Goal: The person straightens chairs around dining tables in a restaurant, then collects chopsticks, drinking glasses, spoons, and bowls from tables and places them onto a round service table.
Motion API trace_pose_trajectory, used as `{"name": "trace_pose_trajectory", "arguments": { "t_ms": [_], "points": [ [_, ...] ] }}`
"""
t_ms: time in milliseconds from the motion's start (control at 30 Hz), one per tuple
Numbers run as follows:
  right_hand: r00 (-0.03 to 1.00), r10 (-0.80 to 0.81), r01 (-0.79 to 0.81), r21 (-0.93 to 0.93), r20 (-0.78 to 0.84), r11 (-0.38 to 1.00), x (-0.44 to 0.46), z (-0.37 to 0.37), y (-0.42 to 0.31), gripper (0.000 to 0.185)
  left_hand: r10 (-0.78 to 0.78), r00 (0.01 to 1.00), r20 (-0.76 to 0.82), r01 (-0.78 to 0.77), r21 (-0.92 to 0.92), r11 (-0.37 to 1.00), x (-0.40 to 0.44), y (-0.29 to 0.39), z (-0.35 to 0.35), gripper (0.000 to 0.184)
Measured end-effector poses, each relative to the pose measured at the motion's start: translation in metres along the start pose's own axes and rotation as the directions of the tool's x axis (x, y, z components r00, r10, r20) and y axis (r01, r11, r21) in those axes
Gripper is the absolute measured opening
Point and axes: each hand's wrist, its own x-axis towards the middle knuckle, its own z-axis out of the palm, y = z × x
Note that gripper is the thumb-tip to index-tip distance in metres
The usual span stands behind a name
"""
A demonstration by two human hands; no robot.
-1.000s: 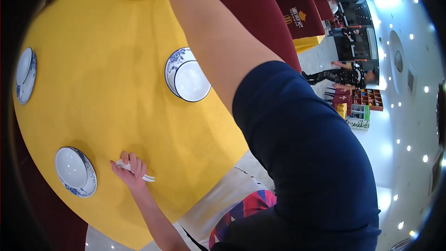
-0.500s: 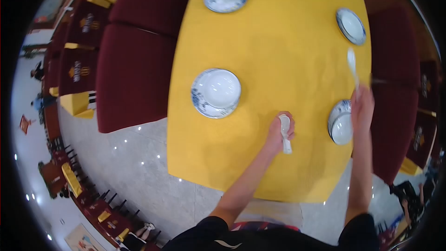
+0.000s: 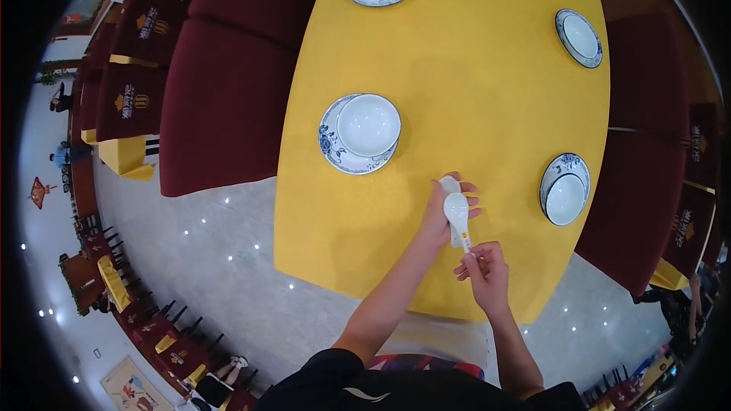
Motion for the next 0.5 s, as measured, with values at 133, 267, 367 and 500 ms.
{"name": "trace_pose_trajectory", "arguments": {
  "t_ms": [133,267,367,500],
  "points": [
    [0.997,0.058,-0.060,0.034,0.060,0.998,-0.004,0.032,0.008,0.014,0.002,0.998,-0.063,-0.004,-0.038,0.999,-0.029,0.026,-0.007,0.060],
    [0.966,0.061,0.029,-0.339,0.253,0.940,0.009,0.060,-0.025,0.020,0.043,0.999,0.022,-0.044,0.072,0.996,-0.055,0.047,-0.032,0.034],
    [0.949,-0.222,0.316,-0.633,0.225,0.707,0.074,0.070,-0.047,0.036,0.026,0.999,-0.038,-0.029,-0.074,0.997,-0.087,0.073,-0.040,0.024],
    [0.981,-0.156,0.168,-0.107,0.114,0.980,0.252,0.119,-0.113,0.040,0.032,0.990,-0.139,-0.055,-0.165,0.985,-0.149,0.082,-0.068,0.022]
  ]
}}
